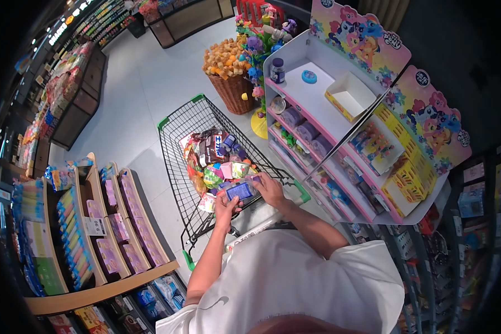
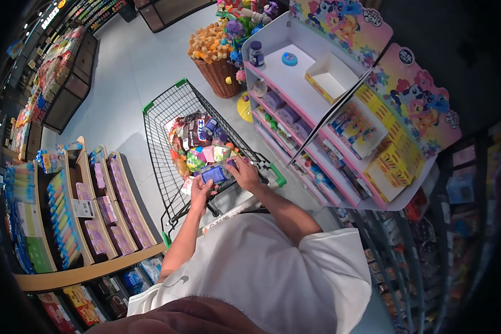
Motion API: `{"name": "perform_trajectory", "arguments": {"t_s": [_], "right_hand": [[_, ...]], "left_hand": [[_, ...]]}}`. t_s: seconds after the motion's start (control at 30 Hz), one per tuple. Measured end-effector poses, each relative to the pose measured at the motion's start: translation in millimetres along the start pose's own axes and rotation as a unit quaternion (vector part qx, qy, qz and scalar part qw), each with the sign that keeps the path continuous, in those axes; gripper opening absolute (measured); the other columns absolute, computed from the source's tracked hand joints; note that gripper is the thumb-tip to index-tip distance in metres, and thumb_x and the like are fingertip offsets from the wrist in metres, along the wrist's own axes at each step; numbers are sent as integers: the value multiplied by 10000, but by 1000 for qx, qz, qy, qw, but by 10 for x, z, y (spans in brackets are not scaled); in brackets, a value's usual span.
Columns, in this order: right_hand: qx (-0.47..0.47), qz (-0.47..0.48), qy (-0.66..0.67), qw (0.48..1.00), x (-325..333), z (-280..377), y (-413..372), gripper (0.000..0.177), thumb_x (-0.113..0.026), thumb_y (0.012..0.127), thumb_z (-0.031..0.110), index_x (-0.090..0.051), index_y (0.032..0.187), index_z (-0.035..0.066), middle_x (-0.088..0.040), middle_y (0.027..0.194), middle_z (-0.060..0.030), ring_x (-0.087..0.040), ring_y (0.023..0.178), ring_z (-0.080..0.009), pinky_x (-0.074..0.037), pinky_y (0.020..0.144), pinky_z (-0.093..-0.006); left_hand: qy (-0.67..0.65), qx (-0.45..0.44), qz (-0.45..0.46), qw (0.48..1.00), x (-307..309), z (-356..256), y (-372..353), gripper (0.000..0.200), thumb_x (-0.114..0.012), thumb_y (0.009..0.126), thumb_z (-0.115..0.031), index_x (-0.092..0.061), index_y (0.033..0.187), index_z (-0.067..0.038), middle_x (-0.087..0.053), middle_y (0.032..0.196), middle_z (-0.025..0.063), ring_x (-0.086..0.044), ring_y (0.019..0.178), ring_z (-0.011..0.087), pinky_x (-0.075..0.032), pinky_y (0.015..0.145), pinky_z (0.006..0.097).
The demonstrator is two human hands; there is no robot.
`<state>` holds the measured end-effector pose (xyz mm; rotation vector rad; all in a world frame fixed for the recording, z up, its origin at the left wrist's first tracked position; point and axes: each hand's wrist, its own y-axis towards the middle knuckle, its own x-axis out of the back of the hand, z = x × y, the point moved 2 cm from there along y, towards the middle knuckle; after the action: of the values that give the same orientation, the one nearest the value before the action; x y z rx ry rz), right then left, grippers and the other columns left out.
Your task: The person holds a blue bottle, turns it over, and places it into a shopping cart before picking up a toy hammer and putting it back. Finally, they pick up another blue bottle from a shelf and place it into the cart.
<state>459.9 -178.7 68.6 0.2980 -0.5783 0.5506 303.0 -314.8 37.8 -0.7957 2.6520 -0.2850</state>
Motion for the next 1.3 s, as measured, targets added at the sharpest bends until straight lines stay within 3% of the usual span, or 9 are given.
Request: {"name": "perform_trajectory", "arguments": {"t_s": [0.1,0.2,0.33,0.47,0.53,0.67,0.9,1.1,1.3], "right_hand": [[-9,-1,31,999,-13,-27,-2,366,-571,963,426,-572,1164,120,-638,787,-133,-646,754,-327,-475,673,-442],[-2,-27,106,994,-55,-94,22,330,-574,972,356,-579,1151,79,-558,691,-44,-547,633,-169,-426,616,-354],[7,-33,100,994,-38,-108,23,318,-565,984,324,-569,1160,59,-576,738,-41,-549,676,-139,-434,642,-316],[-6,-30,165,986,-68,-125,-22,278,-565,989,247,-556,1172,38,-564,755,-12,-525,704,-102,-428,653,-279],[0,-47,213,976,-90,-170,-34,303,-624,949,277,-559,1155,66,-562,755,-57,-521,665,-149,-426,625,-324],[-25,-15,256,966,111,135,-161,301,-615,947,204,-546,1188,37,-514,748,3,-447,630,-78,-381,580,-266],[3,-21,231,973,92,115,-331,413,-575,955,235,-467,1307,50,-551,827,-53,-494,679,-144,-422,642,-317],[75,-97,140,982,104,162,-438,450,-582,950,251,-449,1339,68,-565,1149,-185,-629,903,-328,-496,828,-394],[51,-5,77,996,274,405,-512,464,-609,937,256,-469,1336,63,-527,1268,-214,-609,1048,-420,-504,875,-433]], "left_hand": [[-16,-1,15,1000,23,-10,-15,429,-632,964,-175,-402,1309,-67,-655,1116,82,-673,795,182,-541,665,278],[-24,4,36,999,28,-6,0,480,-617,978,-188,-363,1367,-69,-639,1215,102,-684,830,186,-544,656,277],[-24,12,27,999,-13,-26,-4,493,-605,981,-213,-375,1405,-108,-644,1146,87,-685,903,209,-545,671,291],[-4,9,46,999,-60,-156,-77,590,-574,999,-259,-296,1506,-140,-628,1217,89,-680,970,195,-529,728,284],[9,-5,37,999,-99,-195,-106,525,-546,1013,-296,-340,1471,-141,-637,1200,71,-679,971,171,-514,747,263],[2,-12,25,1000,-110,-190,-120,445,-524,1025,-319,-393,1406,-131,-641,1192,68,-680,969,159,-509,743,255],[9,-7,3,1000,-163,-193,13,416,-529,1023,-337,-419,1370,-136,-641,1121,54,-673,909,172,-524,741,275],[-7,-4,-21,1000,-371,-278,-29,411,-576,1005,-326,-445,1336,-120,-651,1079,55,-665,825,137,-537,639,231],[-64,4,-15,998,-279,-145,13,316,-523,1024,-377,-474,1203,-121,-614,1039,62,-639,791,146,-575,600,274]]}}
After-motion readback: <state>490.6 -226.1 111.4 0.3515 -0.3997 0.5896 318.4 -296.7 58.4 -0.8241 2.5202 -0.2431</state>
